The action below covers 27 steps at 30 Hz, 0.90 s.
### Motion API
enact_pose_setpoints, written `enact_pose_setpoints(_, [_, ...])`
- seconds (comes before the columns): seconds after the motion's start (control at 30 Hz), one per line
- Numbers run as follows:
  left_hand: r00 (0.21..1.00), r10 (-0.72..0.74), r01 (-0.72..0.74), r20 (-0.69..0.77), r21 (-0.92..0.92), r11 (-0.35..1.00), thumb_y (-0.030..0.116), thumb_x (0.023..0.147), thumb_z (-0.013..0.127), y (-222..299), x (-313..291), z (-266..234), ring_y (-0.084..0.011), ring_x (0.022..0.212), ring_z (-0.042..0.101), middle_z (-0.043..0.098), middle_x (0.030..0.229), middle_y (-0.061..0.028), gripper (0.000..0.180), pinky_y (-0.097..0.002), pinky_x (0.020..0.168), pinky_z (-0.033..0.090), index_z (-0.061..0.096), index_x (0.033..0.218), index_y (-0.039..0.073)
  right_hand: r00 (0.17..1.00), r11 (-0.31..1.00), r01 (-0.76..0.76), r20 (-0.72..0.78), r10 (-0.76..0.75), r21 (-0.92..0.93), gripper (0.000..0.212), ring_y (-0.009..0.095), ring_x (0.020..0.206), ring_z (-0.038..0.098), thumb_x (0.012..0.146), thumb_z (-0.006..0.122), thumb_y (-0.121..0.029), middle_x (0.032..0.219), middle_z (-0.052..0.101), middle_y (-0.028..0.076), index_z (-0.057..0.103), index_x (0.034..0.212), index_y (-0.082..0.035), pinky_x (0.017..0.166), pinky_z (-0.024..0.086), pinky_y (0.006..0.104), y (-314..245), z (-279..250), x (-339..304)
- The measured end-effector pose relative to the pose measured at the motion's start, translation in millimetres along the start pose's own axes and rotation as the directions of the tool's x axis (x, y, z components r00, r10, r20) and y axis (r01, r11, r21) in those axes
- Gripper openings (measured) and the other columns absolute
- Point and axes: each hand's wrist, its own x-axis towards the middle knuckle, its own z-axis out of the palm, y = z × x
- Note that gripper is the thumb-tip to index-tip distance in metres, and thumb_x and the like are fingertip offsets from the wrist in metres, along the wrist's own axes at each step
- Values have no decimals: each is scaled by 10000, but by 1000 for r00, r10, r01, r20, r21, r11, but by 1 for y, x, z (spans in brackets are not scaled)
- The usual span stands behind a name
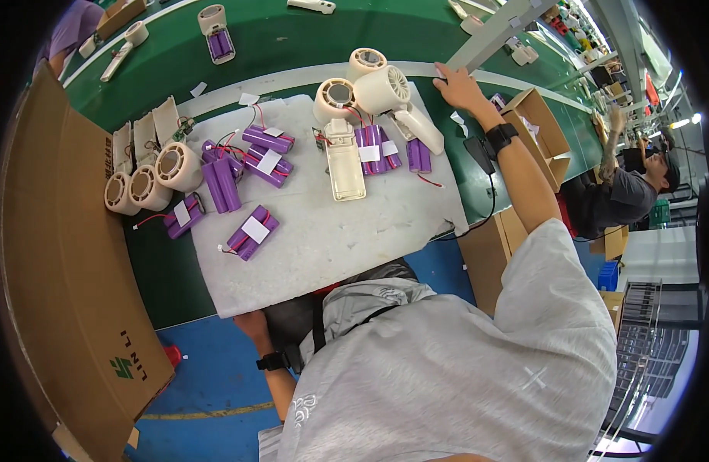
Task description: The person picks up a cardboard box, places it on the table, and puts small white stickers into it. They then pick up a fan casing and a battery pack, connecting the battery wires to the circuit board inside the casing before tucking the batteries into the handle.
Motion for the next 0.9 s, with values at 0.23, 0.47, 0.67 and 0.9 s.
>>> enact_pose_setpoints(0.23, [999,-53,53,-1,72,996,180,817,578,-18,-4,-4,-393,702,634,671,821,-253,277,-457,629,453,658,927,-62,968,957,221,74,-238,189,332,355,998,585,904,570,-257,1101,582,191,645,1156,-54,873,472,394,41,-10,-27])
enact_pose_setpoints(0.47, [983,-170,157,74,160,975,180,848,561,6,2,-21,-402,739,642,679,856,-251,275,-455,663,469,674,948,-50,955,904,164,165,-245,394,358,341,1032,547,905,595,-257,1132,562,163,620,1178,-26,919,440,377,32,-40,-90])
enact_pose_setpoints(0.67, [996,-30,1,89,307,952,204,859,556,26,8,-24,-428,900,638,660,999,-279,329,-455,798,490,667,1022,-59,940,898,341,-118,-321,277,360,364,1094,494,875,626,-250,1133,532,181,573,1145,-20,889,458,415,29,-21,-105])
enact_pose_setpoints(0.9, [938,-88,-57,335,401,914,242,880,566,17,27,-22,-415,1126,556,582,1227,-273,422,-434,963,429,603,1172,-60,917,909,399,-27,-399,124,217,353,1029,547,909,584,-221,1037,496,173,512,1010,-44,813,497,424,15,-24,-93])
